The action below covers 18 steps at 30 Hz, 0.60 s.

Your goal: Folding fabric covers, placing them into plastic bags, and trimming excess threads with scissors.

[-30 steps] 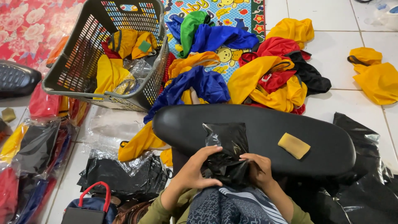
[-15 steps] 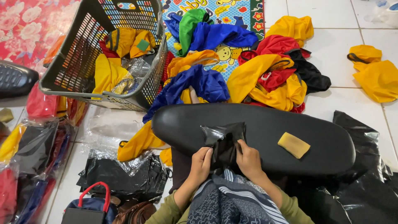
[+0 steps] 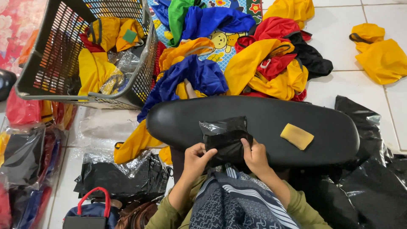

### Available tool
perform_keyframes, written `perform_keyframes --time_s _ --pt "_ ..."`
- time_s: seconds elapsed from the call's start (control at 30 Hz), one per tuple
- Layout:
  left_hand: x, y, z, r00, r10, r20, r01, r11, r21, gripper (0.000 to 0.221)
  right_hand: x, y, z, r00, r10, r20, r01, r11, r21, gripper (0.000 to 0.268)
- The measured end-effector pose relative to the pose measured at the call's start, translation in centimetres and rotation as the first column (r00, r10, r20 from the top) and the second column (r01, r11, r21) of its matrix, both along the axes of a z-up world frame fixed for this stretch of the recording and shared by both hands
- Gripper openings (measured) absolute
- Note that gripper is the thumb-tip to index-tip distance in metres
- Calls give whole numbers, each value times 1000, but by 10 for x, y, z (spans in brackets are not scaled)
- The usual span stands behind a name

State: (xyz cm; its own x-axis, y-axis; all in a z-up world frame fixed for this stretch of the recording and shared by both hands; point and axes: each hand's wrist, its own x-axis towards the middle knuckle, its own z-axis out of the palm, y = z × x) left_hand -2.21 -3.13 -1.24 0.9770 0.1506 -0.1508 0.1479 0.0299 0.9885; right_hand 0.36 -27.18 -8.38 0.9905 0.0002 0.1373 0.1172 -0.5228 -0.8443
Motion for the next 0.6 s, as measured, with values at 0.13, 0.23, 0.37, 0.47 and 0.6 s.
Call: perform_keyframes --time_s 0.13,0.23,0.37,0.47,0.6 --pt "2 -10 17 998 56 0 -56 996 64 26 3 19 53 1000 7 22 -6 1000 -25 37" --pt "4 -25 33 940 162 301 -281 866 414 27 10 20 43 999 -1 -42 -4 992 -125 38" --pt "12 -51 39 670 -257 696 -469 581 666 45 13 24 71 978 39 -206 -70 987 -144 43" --pt "17 -67 40 714 -511 478 -250 452 856 48 17 25 94 945 61 -320 -97 991 -95 34" --pt "30 -64 21 789 -571 227 -31 331 943 59 11 30 130 985 -27 -172 4 991 -134 53"
